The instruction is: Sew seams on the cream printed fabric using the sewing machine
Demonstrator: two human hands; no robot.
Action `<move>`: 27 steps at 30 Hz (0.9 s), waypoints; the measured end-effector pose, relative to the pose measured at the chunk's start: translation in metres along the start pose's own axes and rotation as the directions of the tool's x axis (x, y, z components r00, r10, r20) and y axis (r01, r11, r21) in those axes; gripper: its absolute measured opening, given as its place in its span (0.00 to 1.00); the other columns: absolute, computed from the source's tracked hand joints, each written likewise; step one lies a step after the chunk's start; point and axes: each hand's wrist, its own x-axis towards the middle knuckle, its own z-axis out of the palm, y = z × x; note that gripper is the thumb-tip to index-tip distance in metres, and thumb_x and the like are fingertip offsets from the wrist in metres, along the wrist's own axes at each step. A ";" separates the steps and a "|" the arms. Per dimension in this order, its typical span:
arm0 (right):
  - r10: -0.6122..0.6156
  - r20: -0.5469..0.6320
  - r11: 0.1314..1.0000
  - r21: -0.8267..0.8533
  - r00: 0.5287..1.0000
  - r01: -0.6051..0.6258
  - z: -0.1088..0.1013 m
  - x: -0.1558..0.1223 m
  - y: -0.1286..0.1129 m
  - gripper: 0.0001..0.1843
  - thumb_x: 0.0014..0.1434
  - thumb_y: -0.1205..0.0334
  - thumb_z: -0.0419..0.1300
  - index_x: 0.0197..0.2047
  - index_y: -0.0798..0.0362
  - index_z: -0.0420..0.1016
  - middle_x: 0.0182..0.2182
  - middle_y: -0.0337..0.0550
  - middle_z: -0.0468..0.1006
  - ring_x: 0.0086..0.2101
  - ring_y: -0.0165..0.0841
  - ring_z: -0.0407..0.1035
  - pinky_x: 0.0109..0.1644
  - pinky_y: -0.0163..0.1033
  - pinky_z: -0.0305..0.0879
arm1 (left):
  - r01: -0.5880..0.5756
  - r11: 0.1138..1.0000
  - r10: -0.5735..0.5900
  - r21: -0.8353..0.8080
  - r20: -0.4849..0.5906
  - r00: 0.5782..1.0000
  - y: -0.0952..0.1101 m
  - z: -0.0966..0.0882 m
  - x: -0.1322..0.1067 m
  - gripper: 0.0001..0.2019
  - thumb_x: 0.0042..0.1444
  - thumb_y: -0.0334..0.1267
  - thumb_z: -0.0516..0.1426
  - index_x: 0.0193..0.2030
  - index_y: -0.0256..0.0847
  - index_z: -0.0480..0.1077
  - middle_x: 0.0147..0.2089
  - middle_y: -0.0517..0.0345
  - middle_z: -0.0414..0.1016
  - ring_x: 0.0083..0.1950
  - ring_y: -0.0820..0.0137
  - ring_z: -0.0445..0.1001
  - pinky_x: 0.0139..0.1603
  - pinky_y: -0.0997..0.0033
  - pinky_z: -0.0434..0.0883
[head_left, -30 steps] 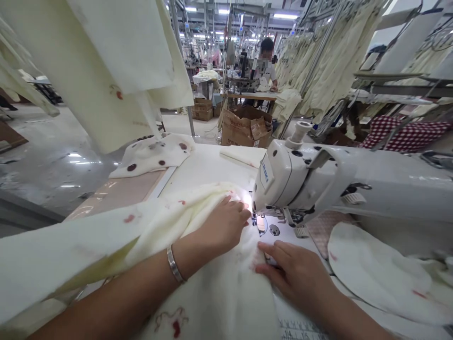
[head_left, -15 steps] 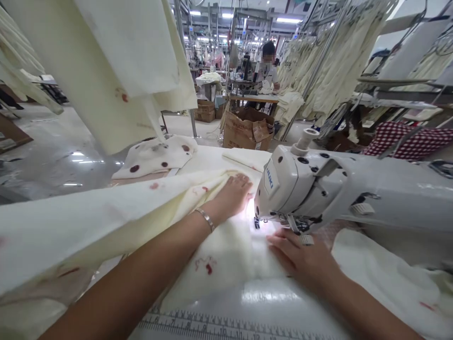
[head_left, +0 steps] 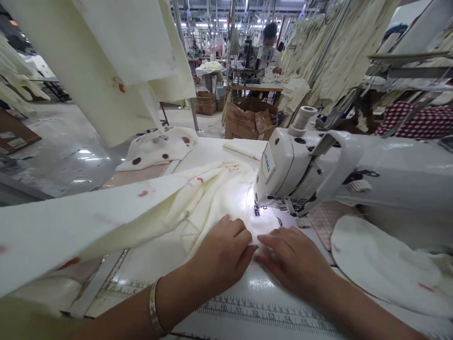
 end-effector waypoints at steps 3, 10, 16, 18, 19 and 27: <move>-0.043 -0.030 0.999 -0.015 0.999 0.043 0.001 0.001 -0.001 0.05 0.60 0.67 0.53 0.38 0.55 0.69 0.27 0.41 0.71 0.28 0.31 0.61 0.32 0.38 0.50 | -0.030 0.996 0.029 0.082 0.023 0.999 -0.002 0.004 -0.001 0.07 0.58 0.33 0.48 0.32 0.38 0.65 0.36 0.56 0.68 0.39 0.68 0.66 0.57 0.51 0.59; -0.196 0.066 0.978 -0.056 0.978 0.200 -0.005 -0.002 0.001 0.10 0.59 0.73 0.51 0.31 0.56 0.71 0.22 0.40 0.66 0.25 0.30 0.55 0.29 0.39 0.45 | -0.090 0.975 0.056 0.204 0.167 0.984 0.005 0.002 -0.007 0.03 0.56 0.34 0.51 0.36 0.39 0.65 0.46 0.53 0.69 0.52 0.61 0.66 0.60 0.38 0.50; -0.152 0.170 0.982 -0.082 0.974 0.168 -0.005 -0.006 0.000 0.08 0.59 0.69 0.52 0.30 0.55 0.70 0.25 0.41 0.66 0.28 0.32 0.55 0.31 0.40 0.46 | 0.033 0.985 -0.059 0.171 0.153 0.986 0.011 0.005 -0.003 0.11 0.62 0.38 0.43 0.42 0.37 0.63 0.57 0.45 0.62 0.60 0.59 0.59 0.63 0.45 0.51; -0.114 0.167 0.988 -0.082 0.979 0.129 -0.002 -0.004 0.005 0.08 0.60 0.67 0.51 0.32 0.54 0.71 0.25 0.41 0.66 0.28 0.33 0.55 0.31 0.40 0.47 | 0.003 0.982 -0.028 0.190 0.133 0.991 0.002 0.010 0.005 0.10 0.61 0.35 0.44 0.45 0.36 0.62 0.62 0.43 0.58 0.65 0.58 0.53 0.64 0.47 0.49; -0.092 0.160 0.991 -0.082 0.983 0.106 -0.001 -0.002 0.009 0.08 0.60 0.65 0.51 0.33 0.54 0.71 0.26 0.41 0.66 0.28 0.33 0.56 0.31 0.40 0.48 | -0.015 0.982 -0.009 0.186 0.124 0.992 -0.004 0.013 0.010 0.12 0.60 0.35 0.45 0.47 0.35 0.61 0.63 0.42 0.56 0.66 0.58 0.50 0.64 0.47 0.49; 0.012 0.149 0.999 -0.048 0.989 -0.005 0.004 0.008 0.025 0.09 0.62 0.64 0.51 0.39 0.53 0.72 0.30 0.42 0.68 0.34 0.34 0.61 0.40 0.40 0.56 | -0.069 0.989 0.053 0.132 0.117 0.992 -0.033 0.012 0.038 0.18 0.56 0.38 0.50 0.53 0.34 0.58 0.61 0.40 0.60 0.67 0.57 0.49 0.64 0.47 0.49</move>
